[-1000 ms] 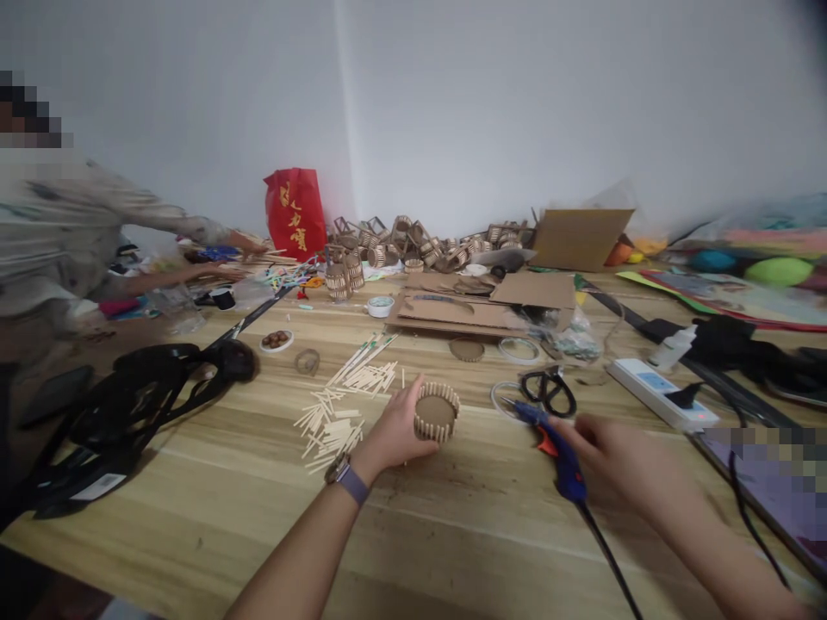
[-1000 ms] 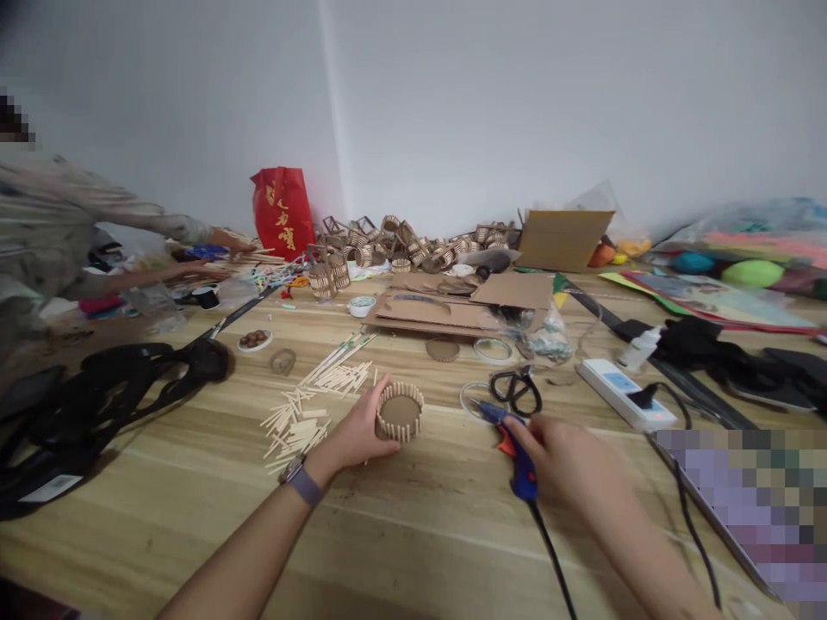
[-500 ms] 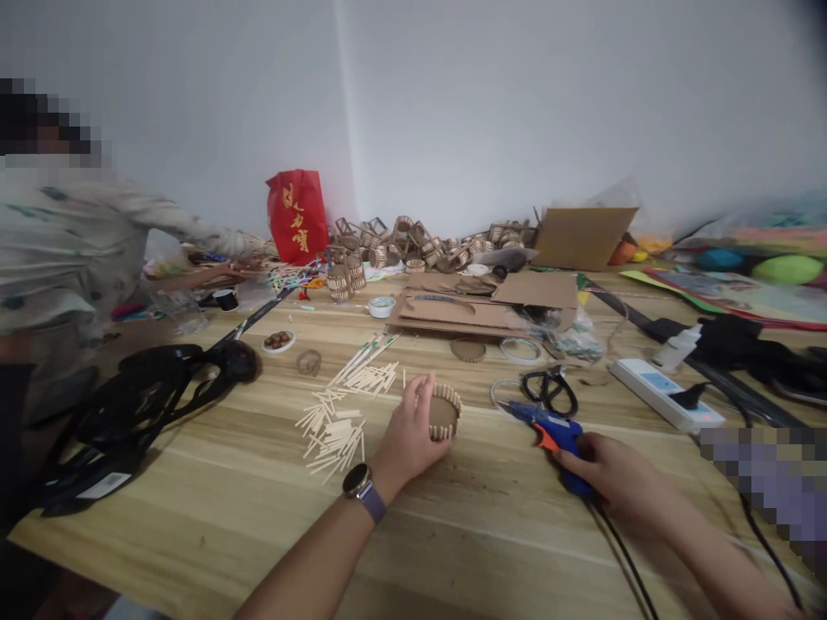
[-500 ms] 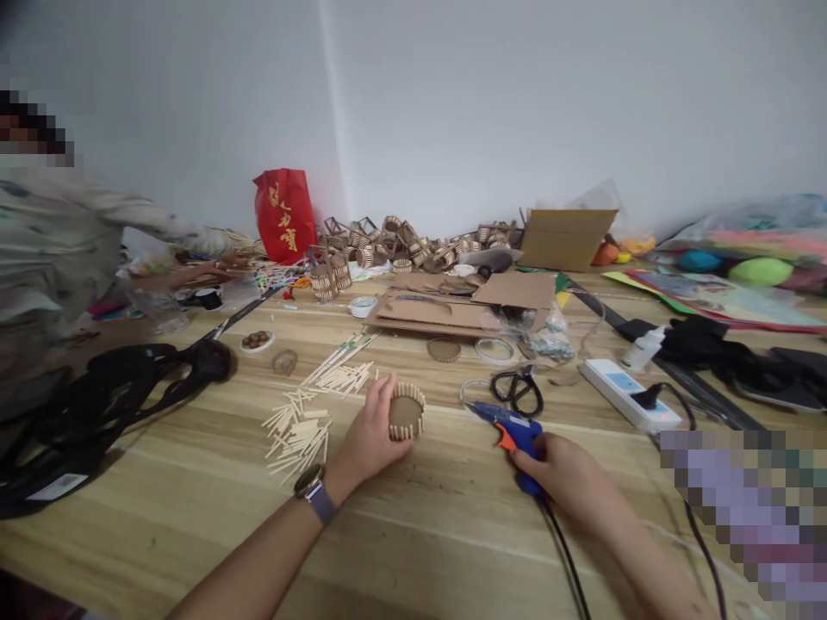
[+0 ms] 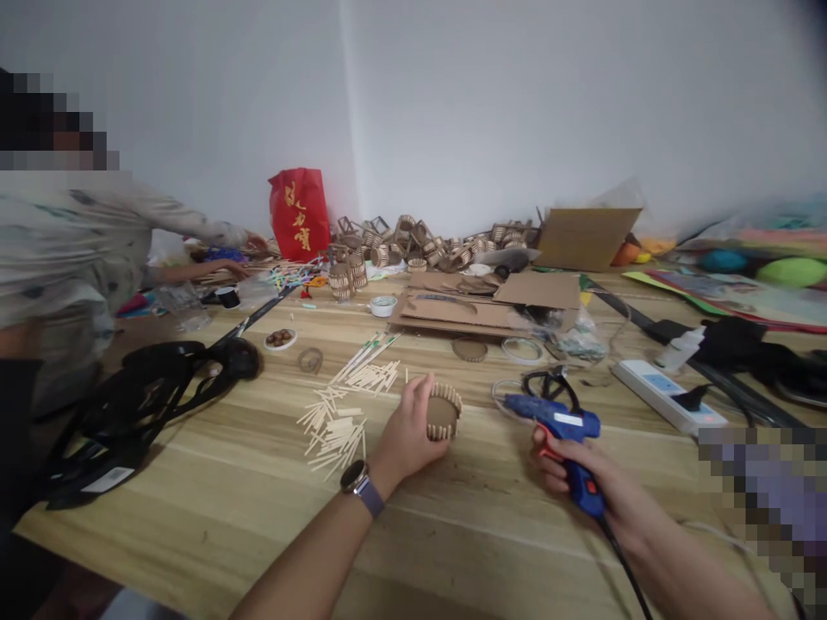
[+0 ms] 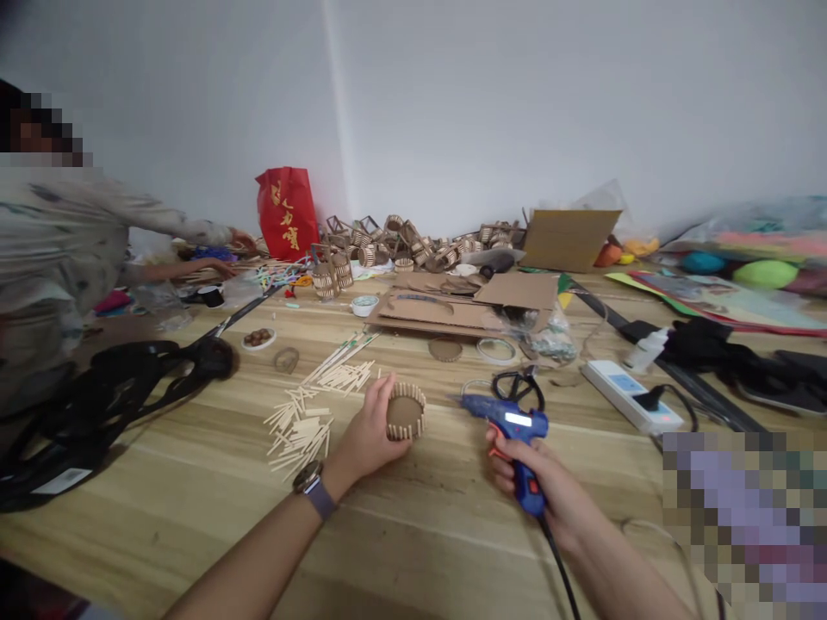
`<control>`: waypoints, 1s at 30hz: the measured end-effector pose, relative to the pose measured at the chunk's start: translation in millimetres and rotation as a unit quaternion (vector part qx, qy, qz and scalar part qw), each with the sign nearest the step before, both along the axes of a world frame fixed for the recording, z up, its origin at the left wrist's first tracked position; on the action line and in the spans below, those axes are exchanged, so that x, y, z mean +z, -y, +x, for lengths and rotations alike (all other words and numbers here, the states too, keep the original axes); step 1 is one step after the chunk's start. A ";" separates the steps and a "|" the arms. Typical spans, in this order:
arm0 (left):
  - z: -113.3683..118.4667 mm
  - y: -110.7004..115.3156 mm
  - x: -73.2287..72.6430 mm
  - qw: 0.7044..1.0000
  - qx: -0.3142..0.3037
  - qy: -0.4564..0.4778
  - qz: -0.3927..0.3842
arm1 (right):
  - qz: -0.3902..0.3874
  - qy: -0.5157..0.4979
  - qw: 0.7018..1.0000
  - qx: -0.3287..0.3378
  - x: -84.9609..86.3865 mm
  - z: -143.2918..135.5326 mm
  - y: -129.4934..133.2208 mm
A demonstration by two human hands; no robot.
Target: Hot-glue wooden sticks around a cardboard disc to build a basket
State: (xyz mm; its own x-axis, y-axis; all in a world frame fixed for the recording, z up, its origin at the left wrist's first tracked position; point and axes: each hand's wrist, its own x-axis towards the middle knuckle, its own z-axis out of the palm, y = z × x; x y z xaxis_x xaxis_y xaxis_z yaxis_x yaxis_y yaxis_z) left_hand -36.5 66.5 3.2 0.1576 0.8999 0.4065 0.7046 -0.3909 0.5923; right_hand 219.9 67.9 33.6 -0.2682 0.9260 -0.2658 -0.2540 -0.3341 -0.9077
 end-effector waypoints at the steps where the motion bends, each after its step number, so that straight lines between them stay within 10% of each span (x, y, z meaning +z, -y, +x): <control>1: -0.3 -0.2 -1.0 1.000 0.000 0.001 0.003 | 0.003 0.029 1.000 0.009 -4.1 -2.4 1.9; 13: 0.2 -0.2 -3.6 1.000 -0.002 0.002 0.003 | 0.283 0.370 0.880 0.091 -5.7 -20.4 10.1; 30: 0.0 0.1 -2.2 1.000 -0.010 0.015 0.003 | 0.316 0.381 0.865 0.087 -9.3 -29.9 12.8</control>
